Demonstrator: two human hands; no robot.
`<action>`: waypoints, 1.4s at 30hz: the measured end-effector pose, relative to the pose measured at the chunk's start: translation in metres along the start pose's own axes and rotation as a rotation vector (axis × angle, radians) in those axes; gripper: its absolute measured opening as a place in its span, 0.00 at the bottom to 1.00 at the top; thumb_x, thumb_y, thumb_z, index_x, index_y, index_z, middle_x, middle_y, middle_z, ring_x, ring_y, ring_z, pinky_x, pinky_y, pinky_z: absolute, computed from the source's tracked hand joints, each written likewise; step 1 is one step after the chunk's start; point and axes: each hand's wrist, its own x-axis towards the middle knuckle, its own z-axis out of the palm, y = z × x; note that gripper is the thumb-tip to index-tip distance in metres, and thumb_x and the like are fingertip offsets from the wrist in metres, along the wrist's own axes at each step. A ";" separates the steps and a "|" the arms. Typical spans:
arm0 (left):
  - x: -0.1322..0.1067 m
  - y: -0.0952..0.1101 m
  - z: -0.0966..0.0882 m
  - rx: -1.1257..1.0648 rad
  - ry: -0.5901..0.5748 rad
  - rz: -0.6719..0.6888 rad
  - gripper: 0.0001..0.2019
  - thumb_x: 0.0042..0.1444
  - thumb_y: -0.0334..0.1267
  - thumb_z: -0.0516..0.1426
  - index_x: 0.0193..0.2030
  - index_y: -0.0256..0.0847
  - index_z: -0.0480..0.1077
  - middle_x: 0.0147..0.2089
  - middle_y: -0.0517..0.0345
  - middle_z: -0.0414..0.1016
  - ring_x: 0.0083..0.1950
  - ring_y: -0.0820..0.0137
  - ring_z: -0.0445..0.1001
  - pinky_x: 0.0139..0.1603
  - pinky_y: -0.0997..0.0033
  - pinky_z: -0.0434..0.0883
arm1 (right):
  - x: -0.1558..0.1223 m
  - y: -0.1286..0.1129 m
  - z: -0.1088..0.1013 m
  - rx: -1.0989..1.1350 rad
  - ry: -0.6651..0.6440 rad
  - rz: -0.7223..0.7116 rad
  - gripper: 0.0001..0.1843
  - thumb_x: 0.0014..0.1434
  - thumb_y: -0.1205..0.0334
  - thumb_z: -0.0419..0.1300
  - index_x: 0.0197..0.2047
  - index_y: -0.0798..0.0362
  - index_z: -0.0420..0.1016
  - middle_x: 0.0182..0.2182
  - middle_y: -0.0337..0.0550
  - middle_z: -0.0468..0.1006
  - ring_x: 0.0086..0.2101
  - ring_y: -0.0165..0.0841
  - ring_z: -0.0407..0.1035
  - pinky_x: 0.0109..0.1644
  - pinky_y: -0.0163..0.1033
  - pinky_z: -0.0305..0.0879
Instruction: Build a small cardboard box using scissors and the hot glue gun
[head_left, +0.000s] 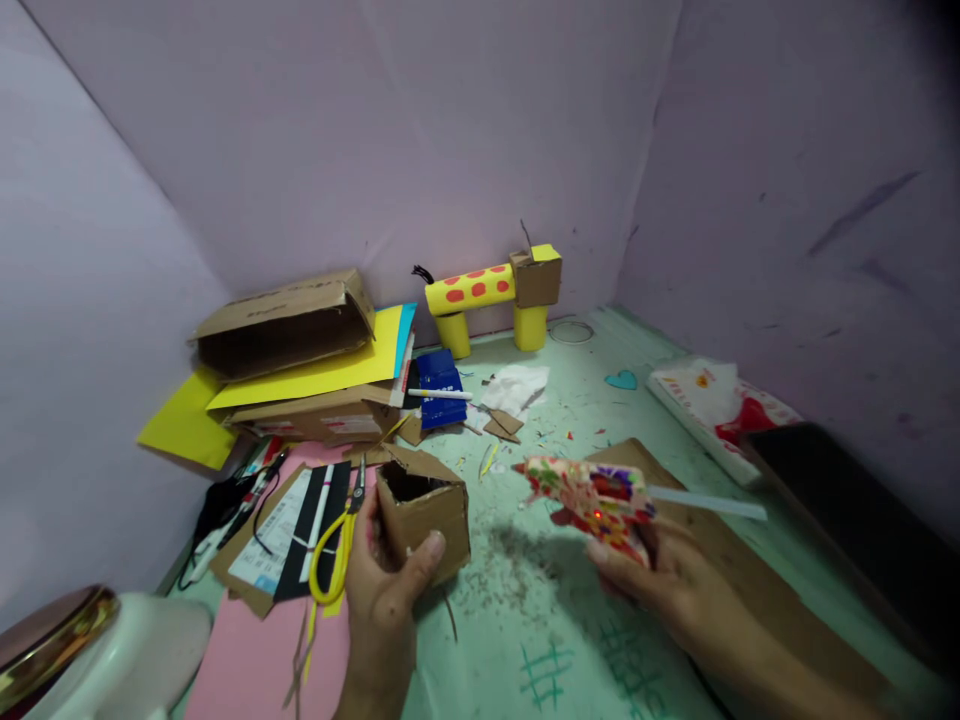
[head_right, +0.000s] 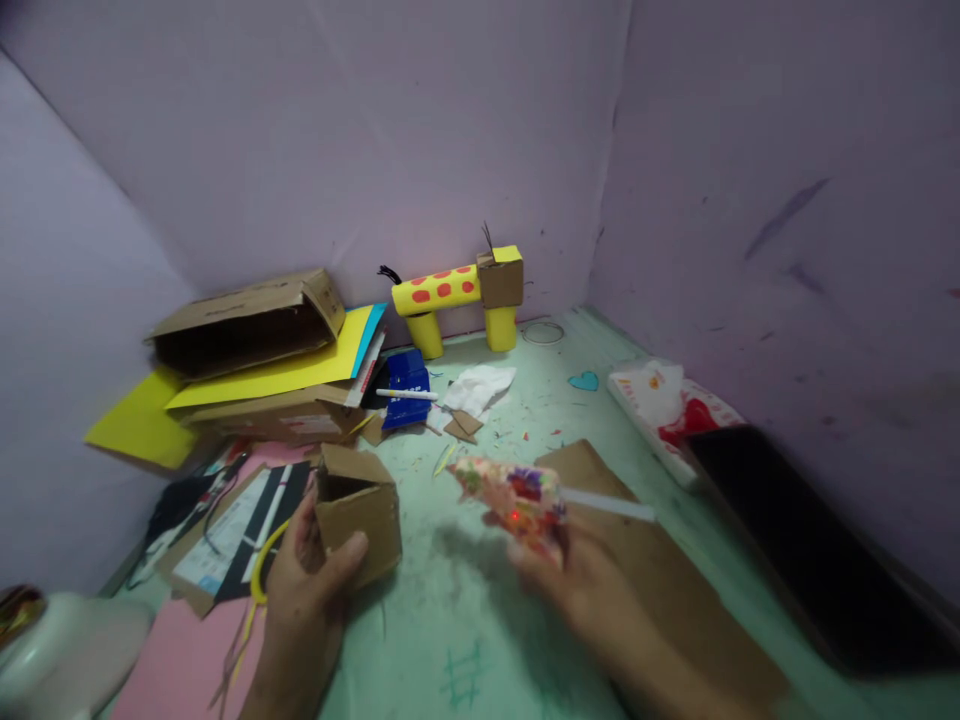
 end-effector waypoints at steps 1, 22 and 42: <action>0.001 0.000 -0.001 -0.010 -0.012 -0.024 0.44 0.41 0.43 0.67 0.66 0.44 0.55 0.62 0.47 0.68 0.61 0.51 0.69 0.57 0.51 0.70 | 0.006 0.000 -0.002 0.032 0.003 0.028 0.17 0.50 0.48 0.60 0.21 0.52 0.74 0.18 0.40 0.75 0.22 0.36 0.69 0.27 0.38 0.68; -0.021 -0.014 0.001 0.680 -0.126 0.454 0.38 0.41 0.38 0.64 0.61 0.41 0.59 0.58 0.43 0.67 0.60 0.48 0.67 0.59 0.42 0.66 | 0.028 0.000 -0.019 -0.431 0.178 -0.433 0.18 0.63 0.56 0.52 0.52 0.51 0.76 0.48 0.53 0.79 0.50 0.49 0.71 0.55 0.57 0.65; -0.015 -0.033 -0.007 0.745 -0.299 0.888 0.33 0.50 0.36 0.57 0.64 0.44 0.55 0.56 0.43 0.68 0.56 0.49 0.70 0.54 0.47 0.70 | 0.008 -0.014 0.002 -0.245 -0.195 -0.893 0.35 0.61 0.71 0.55 0.68 0.39 0.54 0.63 0.39 0.67 0.60 0.38 0.63 0.64 0.45 0.61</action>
